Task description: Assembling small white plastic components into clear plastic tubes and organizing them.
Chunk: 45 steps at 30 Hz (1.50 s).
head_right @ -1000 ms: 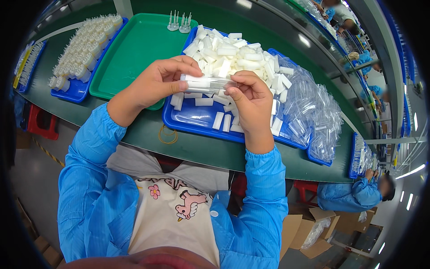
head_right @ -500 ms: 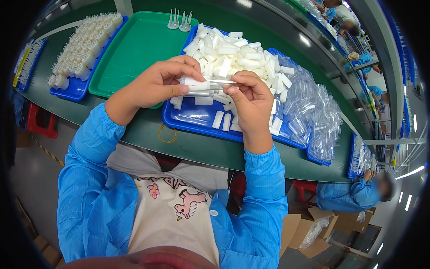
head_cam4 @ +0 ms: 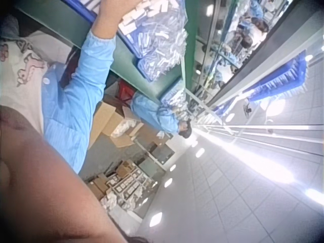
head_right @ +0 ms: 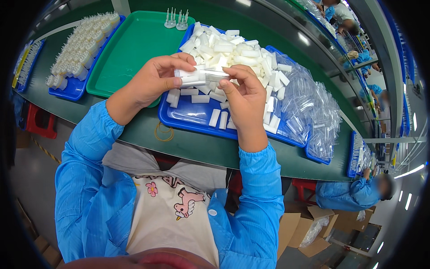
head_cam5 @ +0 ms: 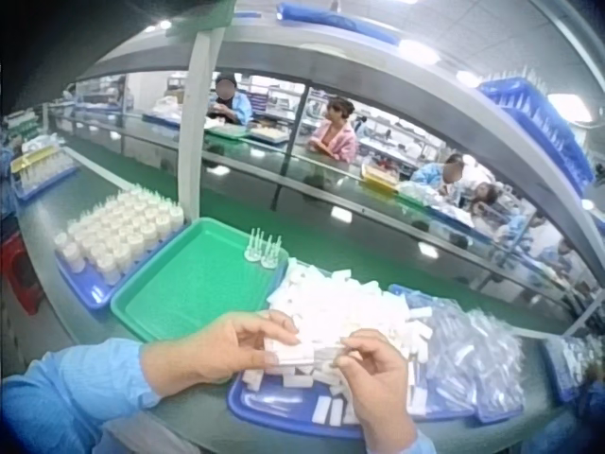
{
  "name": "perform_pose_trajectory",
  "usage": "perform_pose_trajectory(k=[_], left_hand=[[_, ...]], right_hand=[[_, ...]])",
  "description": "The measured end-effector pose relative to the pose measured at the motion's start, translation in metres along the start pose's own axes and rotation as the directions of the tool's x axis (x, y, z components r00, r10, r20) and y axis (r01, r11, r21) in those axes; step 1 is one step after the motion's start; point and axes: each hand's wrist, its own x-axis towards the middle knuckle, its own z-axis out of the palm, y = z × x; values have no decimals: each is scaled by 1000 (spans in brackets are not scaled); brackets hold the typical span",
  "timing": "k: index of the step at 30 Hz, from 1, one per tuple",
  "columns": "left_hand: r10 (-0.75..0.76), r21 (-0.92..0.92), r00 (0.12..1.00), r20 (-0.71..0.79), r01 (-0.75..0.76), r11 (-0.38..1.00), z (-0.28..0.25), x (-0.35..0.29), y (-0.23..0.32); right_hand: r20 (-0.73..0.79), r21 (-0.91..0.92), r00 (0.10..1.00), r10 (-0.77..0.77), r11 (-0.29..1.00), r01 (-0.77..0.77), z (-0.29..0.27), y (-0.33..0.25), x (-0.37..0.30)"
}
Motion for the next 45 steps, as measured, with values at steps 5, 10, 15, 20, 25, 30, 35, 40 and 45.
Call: perform_pose_trajectory(k=[5,10,15,20,25,30,35,40,45], left_hand=[[-19,-44,999,51,21,999,6,5,-3],[97,-66,990,100,-90,994,1,1,-10],[134,-58,990,50,-131,990,-1,0,-12],[163,-26,986,38,-162,986,2,-2,-14],[169,34,985,33,-170,985,-1,-1,-16],[216,47,976,39,-218,975,-2,2,-19],[111,-37,990,-86,-115,993,9,-1,-1],[-18,-83,936,-351,-12,996,6,6,1],[-35,-169,943,-330,-22,985,-4,8,0]], right_hand=[[-157,75,984,90,994,-79,2,-2,-4],[-123,77,990,73,995,-63,10,0,-6],[-110,60,994,22,998,-16,19,4,-8],[-126,1,989,-73,997,74,39,4,-11],[-155,4,984,-86,996,88,54,6,-15],[-165,-2,983,-80,997,81,53,10,-15],[-135,-34,990,-27,999,22,31,2,2],[-73,-962,877,-474,265,63,-84,-32,21],[-429,-886,903,26,180,-427,-135,-46,-9]])
